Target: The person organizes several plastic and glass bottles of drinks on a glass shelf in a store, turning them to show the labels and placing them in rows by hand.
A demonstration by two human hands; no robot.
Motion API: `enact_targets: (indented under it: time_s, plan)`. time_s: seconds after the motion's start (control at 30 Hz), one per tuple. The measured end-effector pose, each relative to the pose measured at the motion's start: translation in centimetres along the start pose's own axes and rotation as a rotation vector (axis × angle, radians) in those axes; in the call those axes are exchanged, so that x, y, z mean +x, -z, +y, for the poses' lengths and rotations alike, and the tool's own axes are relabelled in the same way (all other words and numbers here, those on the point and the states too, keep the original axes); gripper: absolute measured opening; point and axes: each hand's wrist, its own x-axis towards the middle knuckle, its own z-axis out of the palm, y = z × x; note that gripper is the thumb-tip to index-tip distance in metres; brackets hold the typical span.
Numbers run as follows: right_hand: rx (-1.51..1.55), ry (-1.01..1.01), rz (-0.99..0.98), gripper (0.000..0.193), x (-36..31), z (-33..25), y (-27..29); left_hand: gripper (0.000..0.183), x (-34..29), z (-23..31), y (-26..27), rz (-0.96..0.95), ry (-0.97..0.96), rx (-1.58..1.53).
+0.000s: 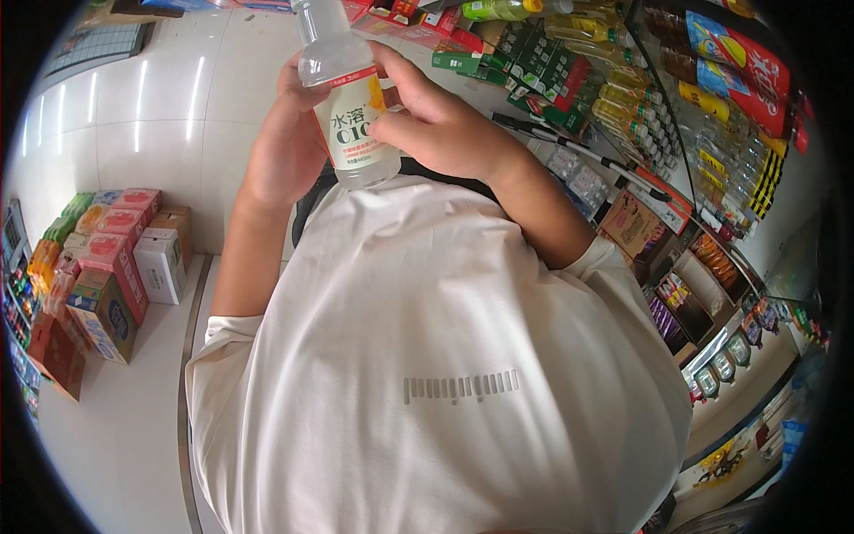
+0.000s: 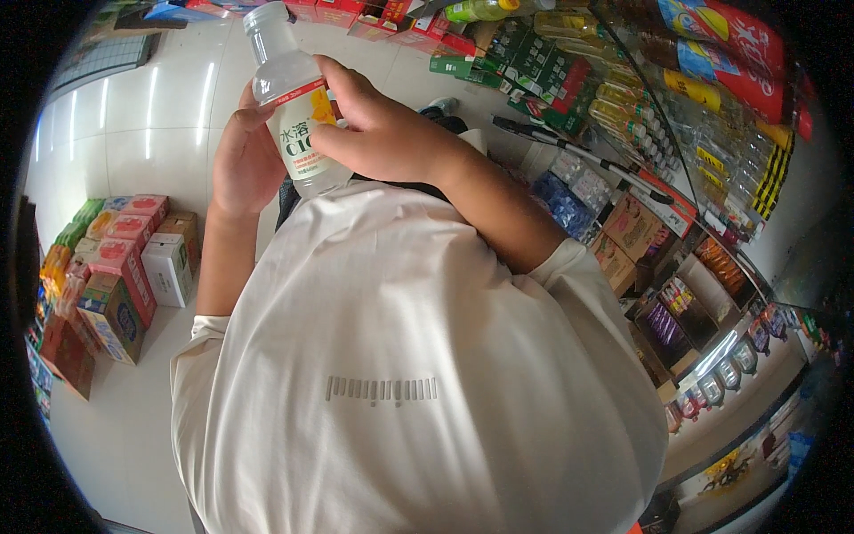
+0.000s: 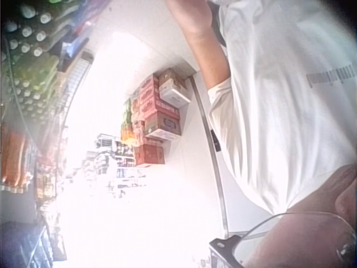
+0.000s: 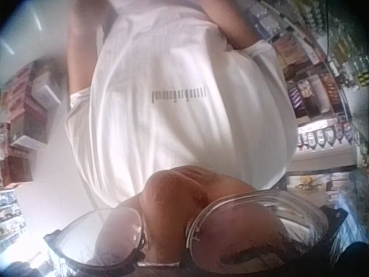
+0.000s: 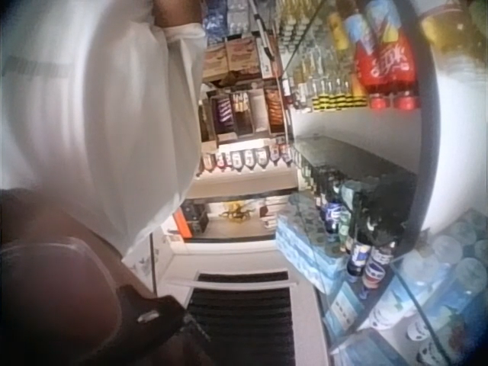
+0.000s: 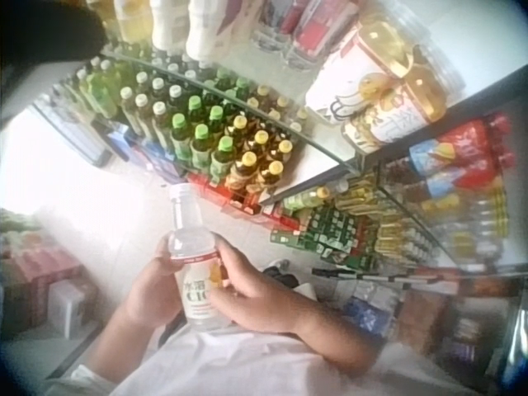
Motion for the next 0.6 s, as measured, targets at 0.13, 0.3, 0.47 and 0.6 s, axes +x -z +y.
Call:
enact_targets:
  time_s: [0.13,0.3,0.47,0.6]
  plan:
    - [-0.062,0.002,0.029,0.074,0.0,0.8,0.2,0.056,0.2,-0.2,0.5,-0.009,0.000,-0.044]
    - [0.008,-0.022,0.017,0.078,0.2,1.0,0.3,0.055,0.4,0.0,0.6,-0.007,0.030,-0.122]
    - [-0.046,0.010,0.014,0.071,0.4,-0.1,-0.1,0.065,0.4,0.4,1.0,0.049,0.081,-0.208]
    - [-0.128,0.027,-0.025,0.070,0.6,-0.6,-0.3,0.074,0.2,0.7,2.2,0.017,0.112,-0.243]
